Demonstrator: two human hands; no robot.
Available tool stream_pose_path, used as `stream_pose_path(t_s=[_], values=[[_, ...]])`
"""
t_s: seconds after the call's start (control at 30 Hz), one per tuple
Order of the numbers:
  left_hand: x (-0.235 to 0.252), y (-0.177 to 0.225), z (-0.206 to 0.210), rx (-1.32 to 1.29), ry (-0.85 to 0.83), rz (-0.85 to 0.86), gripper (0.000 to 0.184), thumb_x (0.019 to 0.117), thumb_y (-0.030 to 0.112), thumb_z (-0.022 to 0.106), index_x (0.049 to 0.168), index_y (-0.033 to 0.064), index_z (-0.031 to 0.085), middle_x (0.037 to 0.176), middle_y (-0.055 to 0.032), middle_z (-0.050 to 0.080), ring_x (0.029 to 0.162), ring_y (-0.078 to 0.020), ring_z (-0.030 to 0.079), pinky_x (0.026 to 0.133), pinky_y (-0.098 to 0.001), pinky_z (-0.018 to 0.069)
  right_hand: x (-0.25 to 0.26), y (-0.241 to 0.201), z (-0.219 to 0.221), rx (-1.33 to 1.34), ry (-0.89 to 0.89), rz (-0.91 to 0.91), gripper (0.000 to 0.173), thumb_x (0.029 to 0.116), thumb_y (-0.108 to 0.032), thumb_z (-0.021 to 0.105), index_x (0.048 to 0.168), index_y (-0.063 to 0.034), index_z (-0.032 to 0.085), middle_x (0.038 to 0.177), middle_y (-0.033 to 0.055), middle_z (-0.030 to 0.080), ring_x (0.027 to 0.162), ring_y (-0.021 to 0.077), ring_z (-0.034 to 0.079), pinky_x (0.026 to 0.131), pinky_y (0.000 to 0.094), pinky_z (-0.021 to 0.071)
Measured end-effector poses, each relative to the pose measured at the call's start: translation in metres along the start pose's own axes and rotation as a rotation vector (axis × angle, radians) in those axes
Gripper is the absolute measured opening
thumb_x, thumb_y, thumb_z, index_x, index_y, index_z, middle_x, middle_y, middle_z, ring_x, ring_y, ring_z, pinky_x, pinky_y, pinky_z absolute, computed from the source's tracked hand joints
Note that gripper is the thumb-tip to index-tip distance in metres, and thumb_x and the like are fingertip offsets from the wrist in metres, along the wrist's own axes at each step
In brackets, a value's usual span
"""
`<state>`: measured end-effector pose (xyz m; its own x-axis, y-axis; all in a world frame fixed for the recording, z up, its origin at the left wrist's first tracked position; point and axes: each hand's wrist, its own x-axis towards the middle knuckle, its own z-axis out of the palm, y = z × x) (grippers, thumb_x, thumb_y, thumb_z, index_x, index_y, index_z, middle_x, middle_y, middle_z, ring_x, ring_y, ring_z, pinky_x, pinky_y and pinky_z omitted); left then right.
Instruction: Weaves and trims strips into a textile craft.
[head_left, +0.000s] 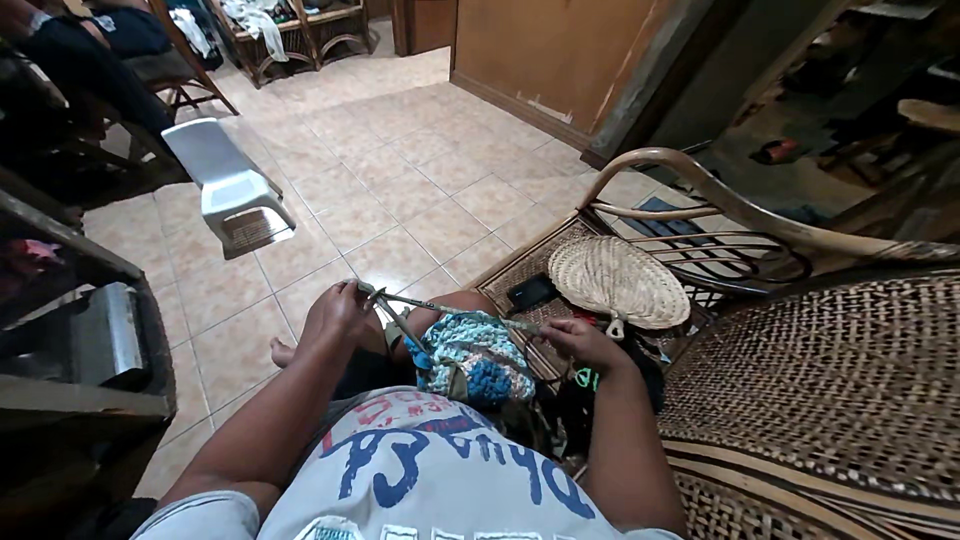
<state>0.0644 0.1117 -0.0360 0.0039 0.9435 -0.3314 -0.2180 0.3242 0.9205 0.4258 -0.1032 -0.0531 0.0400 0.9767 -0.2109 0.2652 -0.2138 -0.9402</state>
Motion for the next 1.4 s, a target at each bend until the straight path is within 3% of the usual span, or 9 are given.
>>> stream_pose_path(t_s=[0.2, 0.3, 0.43, 0.53, 0.7, 1.03, 1.13, 1.23, 1.4], values=[[0.005, -0.006, -0.003, -0.026, 0.028, -0.028, 0.025, 0.1103, 0.018, 0.039, 0.13, 0.0035, 0.045, 0.092, -0.0083, 0.056, 0.071, -0.014, 0.057, 0.064, -0.0296, 0.0503, 0.007, 0.024, -0.004, -0.041, 0.135, 0.2, 0.025, 0.1082, -0.021, 0.051, 0.1, -0.0016, 0.066, 0.072, -0.0038, 0.052, 0.056, 0.0018, 0.045, 0.054, 0.0189, 0.0416], [0.016, -0.017, -0.011, -0.005, 0.003, 0.004, 0.025, 0.1099, 0.018, 0.041, 0.127, 0.0027, 0.049, 0.093, -0.0089, 0.058, 0.072, -0.0149, 0.057, 0.063, -0.0307, 0.0506, 0.012, 0.031, -0.001, 0.075, 0.359, 0.319, 0.026, 0.1071, -0.024, 0.055, 0.11, 0.0002, 0.064, 0.079, 0.0016, 0.055, 0.062, 0.0064, 0.051, 0.061, 0.0241, 0.048], [0.01, -0.017, -0.008, -0.004, -0.011, 0.011, 0.022, 0.109, 0.016, 0.042, 0.125, 0.0043, 0.05, 0.094, -0.0077, 0.058, 0.075, -0.0142, 0.058, 0.067, -0.0312, 0.0517, 0.023, 0.027, 0.012, 0.444, 0.815, 0.261, 0.029, 0.1004, -0.018, 0.066, 0.119, 0.004, 0.06, 0.087, 0.0088, 0.061, 0.065, 0.0122, 0.059, 0.062, 0.0293, 0.0543], [0.003, -0.013, -0.002, -0.03, -0.009, 0.007, 0.016, 0.1083, 0.011, 0.041, 0.118, 0.0028, 0.051, 0.084, -0.0072, 0.057, 0.065, -0.0135, 0.055, 0.058, -0.0284, 0.0494, 0.033, 0.019, 0.022, 0.828, 1.002, 0.137, 0.03, 0.0997, -0.008, 0.063, 0.126, 0.0011, 0.054, 0.093, 0.0107, 0.064, 0.069, 0.0152, 0.062, 0.061, 0.0312, 0.056], [-0.004, -0.01, 0.001, -0.014, -0.016, -0.026, 0.017, 0.1094, 0.011, 0.038, 0.114, 0.0021, 0.051, 0.081, -0.0066, 0.055, 0.062, -0.0131, 0.053, 0.057, -0.0271, 0.0486, 0.039, 0.009, 0.031, 1.165, 1.06, 0.079, 0.018, 0.0993, -0.008, 0.062, 0.116, -0.0056, 0.056, 0.092, 0.0081, 0.066, 0.07, 0.0148, 0.064, 0.062, 0.0287, 0.0571], [-0.004, -0.008, -0.002, -0.021, -0.004, -0.028, 0.018, 0.1088, 0.01, 0.04, 0.117, 0.0005, 0.052, 0.085, -0.0086, 0.057, 0.067, -0.0149, 0.056, 0.062, -0.0293, 0.0511, 0.039, 0.008, 0.031, 1.191, 1.043, -0.002, 0.019, 0.107, -0.022, 0.052, 0.119, -0.0068, 0.054, 0.092, 0.0062, 0.064, 0.073, 0.0139, 0.065, 0.069, 0.0286, 0.0585], [-0.007, -0.007, -0.001, 0.023, -0.036, 0.003, 0.016, 0.1076, 0.011, 0.042, 0.11, 0.0006, 0.054, 0.08, -0.0076, 0.058, 0.065, -0.0141, 0.057, 0.061, -0.0284, 0.0514, 0.038, 0.005, 0.034, 1.141, 1.147, -0.051, 0.021, 0.1037, -0.011, 0.057, 0.122, -0.0031, 0.051, 0.098, 0.0096, 0.061, 0.079, 0.0168, 0.064, 0.071, 0.0317, 0.0579], [-0.024, 0.004, 0.006, 0.119, -0.137, 0.044, 0.027, 0.1078, 0.013, 0.047, 0.129, -0.0035, 0.051, 0.106, -0.0135, 0.062, 0.09, -0.0174, 0.064, 0.082, -0.0335, 0.0559, 0.035, -0.009, 0.038, 0.996, 1.226, -0.181, 0.017, 0.0995, -0.001, 0.06, 0.114, -0.0028, 0.05, 0.094, 0.0077, 0.059, 0.076, 0.0162, 0.064, 0.071, 0.0338, 0.0599], [-0.062, 0.026, 0.027, 0.194, -0.348, 0.094, 0.02, 0.1072, 0.012, 0.05, 0.119, -0.0028, 0.058, 0.106, -0.0121, 0.067, 0.094, -0.0183, 0.068, 0.087, -0.0356, 0.0576, 0.021, -0.048, 0.062, 0.591, 1.041, -0.336, 0.013, 0.0954, 0.001, 0.065, 0.107, -0.0019, 0.062, 0.093, 0.0011, 0.068, 0.081, 0.0099, 0.068, 0.076, 0.0313, 0.0613]])
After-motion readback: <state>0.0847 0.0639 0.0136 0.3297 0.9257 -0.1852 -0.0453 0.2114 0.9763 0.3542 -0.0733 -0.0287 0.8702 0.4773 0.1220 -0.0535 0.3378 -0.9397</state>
